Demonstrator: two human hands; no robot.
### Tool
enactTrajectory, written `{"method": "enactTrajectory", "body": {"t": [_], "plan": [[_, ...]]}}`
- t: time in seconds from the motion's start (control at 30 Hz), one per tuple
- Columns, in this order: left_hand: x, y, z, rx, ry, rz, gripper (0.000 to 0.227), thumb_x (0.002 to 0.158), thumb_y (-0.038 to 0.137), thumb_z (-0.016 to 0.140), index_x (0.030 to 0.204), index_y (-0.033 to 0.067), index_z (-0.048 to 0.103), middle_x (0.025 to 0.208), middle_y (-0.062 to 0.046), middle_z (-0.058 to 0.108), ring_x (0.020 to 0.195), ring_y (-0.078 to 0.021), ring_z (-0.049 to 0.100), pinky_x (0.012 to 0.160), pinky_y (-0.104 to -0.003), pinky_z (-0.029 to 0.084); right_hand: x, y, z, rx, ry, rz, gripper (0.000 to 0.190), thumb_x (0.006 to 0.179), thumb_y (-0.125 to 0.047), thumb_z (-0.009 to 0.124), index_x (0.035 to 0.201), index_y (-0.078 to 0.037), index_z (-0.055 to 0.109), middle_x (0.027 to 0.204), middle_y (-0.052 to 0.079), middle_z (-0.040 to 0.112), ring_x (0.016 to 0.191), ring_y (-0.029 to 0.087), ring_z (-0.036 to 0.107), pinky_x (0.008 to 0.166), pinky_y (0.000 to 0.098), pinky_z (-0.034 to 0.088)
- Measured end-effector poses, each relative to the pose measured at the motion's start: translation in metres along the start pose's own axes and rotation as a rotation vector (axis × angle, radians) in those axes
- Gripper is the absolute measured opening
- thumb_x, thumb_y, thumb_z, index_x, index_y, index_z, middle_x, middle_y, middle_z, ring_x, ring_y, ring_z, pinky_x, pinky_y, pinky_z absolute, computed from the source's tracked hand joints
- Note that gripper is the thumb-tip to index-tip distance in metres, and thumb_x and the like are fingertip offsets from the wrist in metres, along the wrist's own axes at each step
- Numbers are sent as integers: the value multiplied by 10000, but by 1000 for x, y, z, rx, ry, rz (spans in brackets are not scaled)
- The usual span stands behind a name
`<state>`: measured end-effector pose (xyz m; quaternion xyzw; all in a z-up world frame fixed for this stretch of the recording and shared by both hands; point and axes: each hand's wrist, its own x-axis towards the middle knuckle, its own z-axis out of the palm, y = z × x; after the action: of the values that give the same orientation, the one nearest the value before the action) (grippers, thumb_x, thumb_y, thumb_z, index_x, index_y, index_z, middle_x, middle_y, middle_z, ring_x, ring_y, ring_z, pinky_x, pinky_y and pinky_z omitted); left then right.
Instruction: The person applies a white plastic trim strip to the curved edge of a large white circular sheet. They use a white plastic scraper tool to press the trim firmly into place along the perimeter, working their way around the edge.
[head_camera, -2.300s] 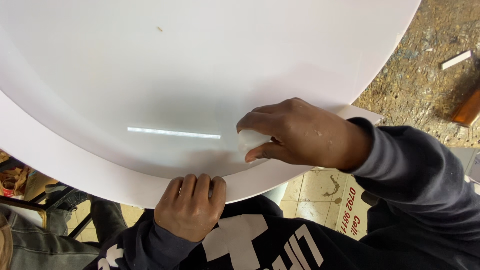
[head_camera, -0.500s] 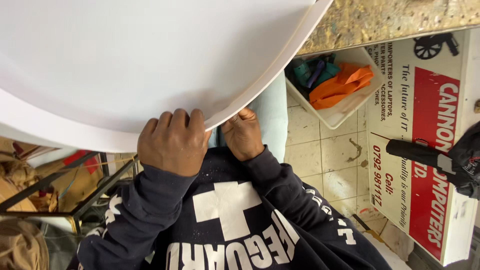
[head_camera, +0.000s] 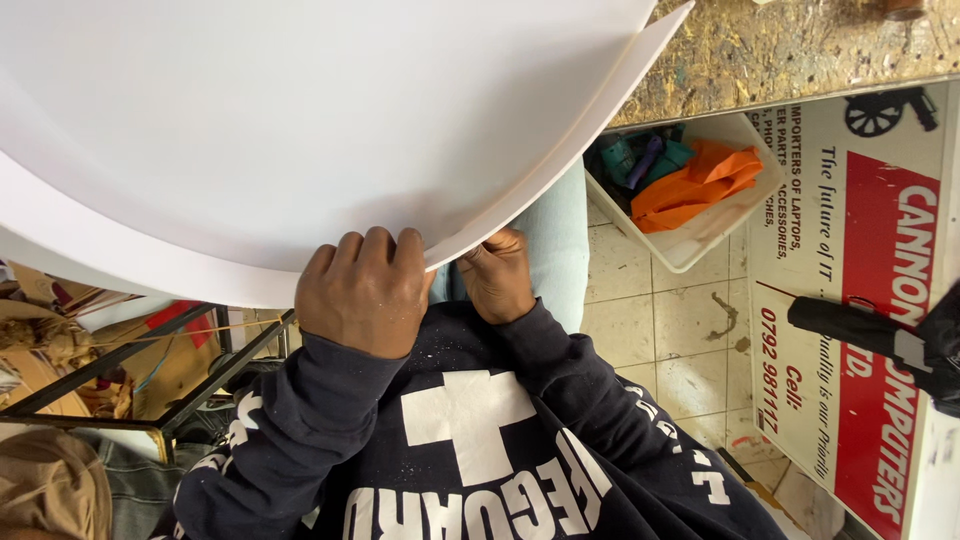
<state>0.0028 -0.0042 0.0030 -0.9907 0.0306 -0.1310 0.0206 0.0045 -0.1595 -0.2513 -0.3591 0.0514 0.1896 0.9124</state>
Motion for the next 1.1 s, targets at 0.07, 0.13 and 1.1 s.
{"method": "enactTrajectory", "body": {"t": [0.07,0.13,1.1], "plan": [[0,1,0,4,-19,7,237,862,62,783,744,223,655,536,59,456,496,-156,576,568,-292,571,1,3,-7,-30,-5,-27,289,1023,-46,794,1287,72,793,1228,273,837,1269,396,729,1123,579,624],[-1,2,1,9,-11,1,240,865,56,780,742,222,657,536,58,457,495,-155,573,570,-294,573,2,-4,4,-68,-16,-41,289,1017,-46,805,1278,78,796,1215,274,840,1257,390,728,1111,576,630],[-9,-2,-1,37,94,-29,301,927,-20,750,784,206,613,559,30,442,505,-167,526,625,-286,508,5,-65,52,-467,-146,-101,200,1008,-37,859,1195,35,856,999,129,864,1059,161,669,958,411,649]]}}
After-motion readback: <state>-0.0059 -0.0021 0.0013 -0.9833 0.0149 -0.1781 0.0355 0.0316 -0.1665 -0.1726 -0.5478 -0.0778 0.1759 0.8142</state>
